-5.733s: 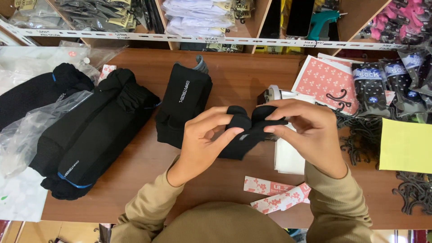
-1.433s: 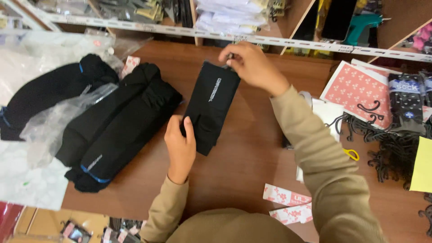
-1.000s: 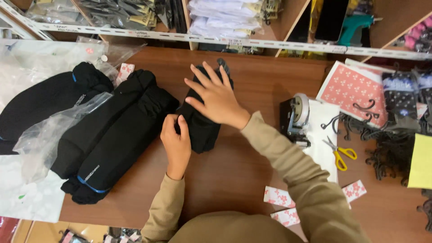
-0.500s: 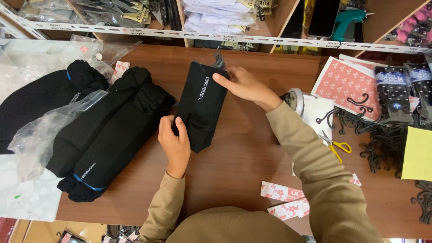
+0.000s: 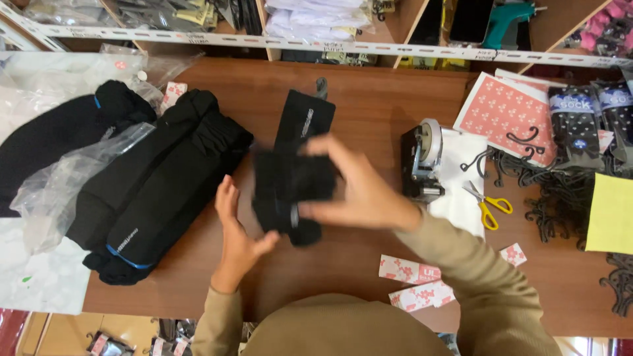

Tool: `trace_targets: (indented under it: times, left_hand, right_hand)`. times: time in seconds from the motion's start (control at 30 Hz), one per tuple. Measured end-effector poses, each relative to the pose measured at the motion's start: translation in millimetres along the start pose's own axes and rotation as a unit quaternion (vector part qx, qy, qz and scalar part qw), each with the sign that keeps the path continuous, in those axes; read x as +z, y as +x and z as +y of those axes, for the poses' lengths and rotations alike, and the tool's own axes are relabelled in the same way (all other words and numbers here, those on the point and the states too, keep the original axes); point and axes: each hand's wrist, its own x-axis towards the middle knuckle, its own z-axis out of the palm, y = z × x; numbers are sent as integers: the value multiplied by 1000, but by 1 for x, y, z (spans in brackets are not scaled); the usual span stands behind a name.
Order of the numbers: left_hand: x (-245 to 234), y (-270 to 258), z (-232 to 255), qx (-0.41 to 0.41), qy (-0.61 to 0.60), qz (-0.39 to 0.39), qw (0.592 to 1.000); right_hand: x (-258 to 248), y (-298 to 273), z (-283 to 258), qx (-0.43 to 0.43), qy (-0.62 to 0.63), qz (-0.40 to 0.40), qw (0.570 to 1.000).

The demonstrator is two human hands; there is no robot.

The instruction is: Labeling black fabric items with adhesive tags and cutting them with scissors in a stockroom.

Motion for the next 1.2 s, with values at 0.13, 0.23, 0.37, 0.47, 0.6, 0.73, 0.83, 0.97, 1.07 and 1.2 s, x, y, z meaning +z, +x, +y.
trace_targets:
  times: [0.13, 0.23, 0.37, 0.47, 0.6, 0.73, 0.83, 0.97, 1.07, 1.2]
  left_hand:
    - [16, -51, 7, -68, -89, -197, 974]
    - [54, -62, 36, -155, -176, -290, 928]
    - [117, -66, 40, -304, -291, -323, 848]
    - [158, -71, 29, -410, -310, -287, 808]
    - [148, -53, 45, -389, -291, -309, 817]
    - [120, -23, 61, -347, -121, -434, 823]
    - [103, 2, 81, -282, 110, -502, 810]
    - [116, 19, 77, -49, 291, -329, 897]
    - [153, 35, 84, 230, 262, -209, 914]
    - [180, 3, 66, 215, 200, -361, 885]
  right_hand:
    - [-11, -57, -38, 35, -24, -65, 997]
    - [-33, -84, -34, 90, -21, -50, 994]
    - [-68, -124, 9, 257, -134, 6, 957]
    - [-99, -170, 17, 265, -309, -22, 913]
    - [-113, -277, 78, 323, -290, -211, 876]
    - [-128, -345, 127, 315, -313, -204, 872]
    - [-137, -352, 128, 330, -257, -143, 897]
    - [-144, -353, 130, 318, -191, -67, 926]
    - [-150, -332, 109, 315, -184, -5, 931]
    - [-144, -329, 119, 296, -182, 46, 937]
